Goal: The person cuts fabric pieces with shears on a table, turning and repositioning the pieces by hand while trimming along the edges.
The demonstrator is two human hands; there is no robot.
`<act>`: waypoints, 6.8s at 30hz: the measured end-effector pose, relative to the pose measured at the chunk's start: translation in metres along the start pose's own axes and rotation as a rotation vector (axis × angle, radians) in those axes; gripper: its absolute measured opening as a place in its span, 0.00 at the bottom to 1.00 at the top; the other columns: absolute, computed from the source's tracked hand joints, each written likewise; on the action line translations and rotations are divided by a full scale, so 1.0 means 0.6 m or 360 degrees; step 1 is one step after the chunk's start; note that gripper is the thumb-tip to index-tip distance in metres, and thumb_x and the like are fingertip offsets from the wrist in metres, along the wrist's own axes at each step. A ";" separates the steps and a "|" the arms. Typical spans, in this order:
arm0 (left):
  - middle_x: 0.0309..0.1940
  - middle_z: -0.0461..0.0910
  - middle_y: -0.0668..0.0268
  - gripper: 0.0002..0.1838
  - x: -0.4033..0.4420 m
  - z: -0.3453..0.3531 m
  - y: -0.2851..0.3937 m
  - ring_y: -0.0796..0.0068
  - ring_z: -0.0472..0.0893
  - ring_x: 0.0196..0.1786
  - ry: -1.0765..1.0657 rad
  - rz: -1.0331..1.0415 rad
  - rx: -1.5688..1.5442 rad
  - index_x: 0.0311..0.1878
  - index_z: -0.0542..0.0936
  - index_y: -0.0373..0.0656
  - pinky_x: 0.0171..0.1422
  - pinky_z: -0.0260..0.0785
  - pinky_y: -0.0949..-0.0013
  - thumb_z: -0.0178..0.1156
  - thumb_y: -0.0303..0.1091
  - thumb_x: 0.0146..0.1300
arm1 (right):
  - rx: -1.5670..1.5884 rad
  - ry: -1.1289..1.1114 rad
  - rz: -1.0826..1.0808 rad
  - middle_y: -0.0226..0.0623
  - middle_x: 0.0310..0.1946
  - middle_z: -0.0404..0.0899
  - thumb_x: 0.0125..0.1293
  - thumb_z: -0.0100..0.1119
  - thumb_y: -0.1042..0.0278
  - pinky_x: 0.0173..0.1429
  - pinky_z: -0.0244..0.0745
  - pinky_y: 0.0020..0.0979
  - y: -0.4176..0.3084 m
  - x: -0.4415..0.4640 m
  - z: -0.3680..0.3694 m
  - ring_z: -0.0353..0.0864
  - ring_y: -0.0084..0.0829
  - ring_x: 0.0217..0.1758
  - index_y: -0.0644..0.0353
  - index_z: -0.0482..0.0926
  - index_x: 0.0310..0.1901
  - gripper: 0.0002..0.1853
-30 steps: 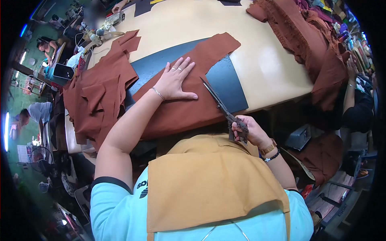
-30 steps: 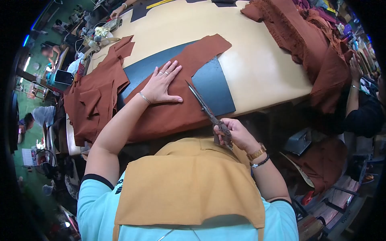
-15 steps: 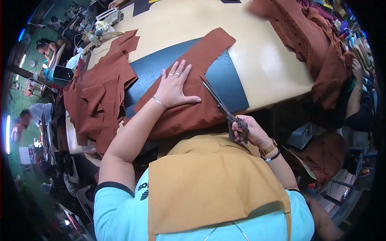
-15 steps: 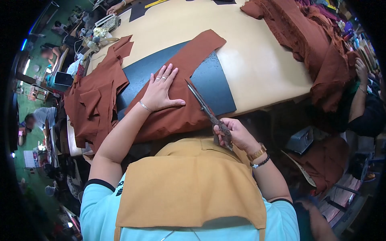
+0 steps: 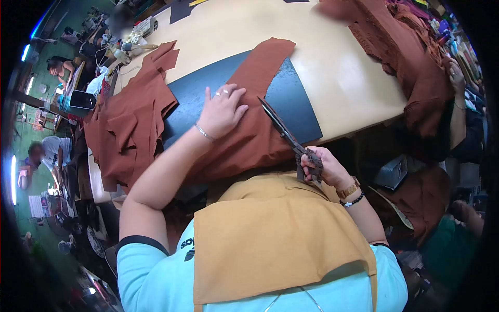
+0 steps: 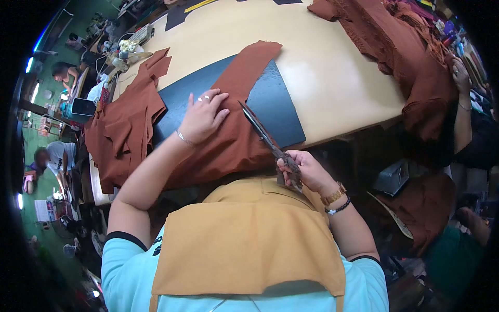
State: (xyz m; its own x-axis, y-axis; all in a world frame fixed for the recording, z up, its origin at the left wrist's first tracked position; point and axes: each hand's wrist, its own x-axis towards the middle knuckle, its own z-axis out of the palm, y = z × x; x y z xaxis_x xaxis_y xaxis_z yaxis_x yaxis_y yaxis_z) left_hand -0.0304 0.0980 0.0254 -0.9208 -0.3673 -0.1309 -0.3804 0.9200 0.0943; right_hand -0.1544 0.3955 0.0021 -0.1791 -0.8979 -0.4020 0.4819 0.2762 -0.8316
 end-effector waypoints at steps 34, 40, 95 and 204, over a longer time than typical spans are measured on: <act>0.77 0.45 0.56 0.54 -0.021 0.045 0.010 0.52 0.46 0.79 0.0222 0.0152 0.0180 0.76 0.52 0.51 0.71 0.39 0.27 0.47 0.77 0.55 | 0.0266 0.0067 -0.0033 0.27 0.25 0.75 0.65 0.64 0.59 0.28 0.74 0.22 0.013 0.014 0.007 0.76 0.18 0.23 0.58 0.75 0.36 0.12; 0.77 0.46 0.53 0.54 -0.036 0.058 0.033 0.50 0.47 0.78 0.0312 -0.0026 0.0075 0.75 0.54 0.48 0.70 0.39 0.25 0.47 0.78 0.54 | 0.0219 0.0076 -0.0080 0.26 0.23 0.75 0.66 0.63 0.59 0.28 0.74 0.22 0.021 0.009 0.011 0.75 0.18 0.21 0.58 0.74 0.36 0.12; 0.77 0.49 0.54 0.48 -0.021 0.066 0.087 0.52 0.50 0.78 0.0387 -0.0126 0.0121 0.75 0.55 0.52 0.66 0.42 0.21 0.46 0.74 0.59 | 0.0402 0.0194 -0.0149 0.24 0.29 0.74 0.68 0.60 0.64 0.30 0.76 0.22 0.033 0.011 0.031 0.75 0.16 0.25 0.57 0.77 0.39 0.06; 0.78 0.46 0.64 0.25 -0.044 0.015 0.051 0.54 0.45 0.79 -0.0141 0.0727 -0.0091 0.72 0.64 0.68 0.77 0.34 0.38 0.39 0.43 0.72 | -0.0260 0.0175 0.0123 0.24 0.24 0.75 0.66 0.61 0.64 0.30 0.71 0.18 -0.038 -0.100 -0.050 0.74 0.14 0.24 0.61 0.78 0.31 0.10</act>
State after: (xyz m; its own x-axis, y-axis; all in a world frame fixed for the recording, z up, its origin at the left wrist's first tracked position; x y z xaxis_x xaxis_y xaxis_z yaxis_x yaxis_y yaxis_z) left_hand -0.0173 0.1372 0.0228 -0.9851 0.0891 -0.1471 0.0559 0.9749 0.2157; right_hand -0.1804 0.4532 0.0333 -0.2437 -0.8317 -0.4989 0.3538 0.4027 -0.8442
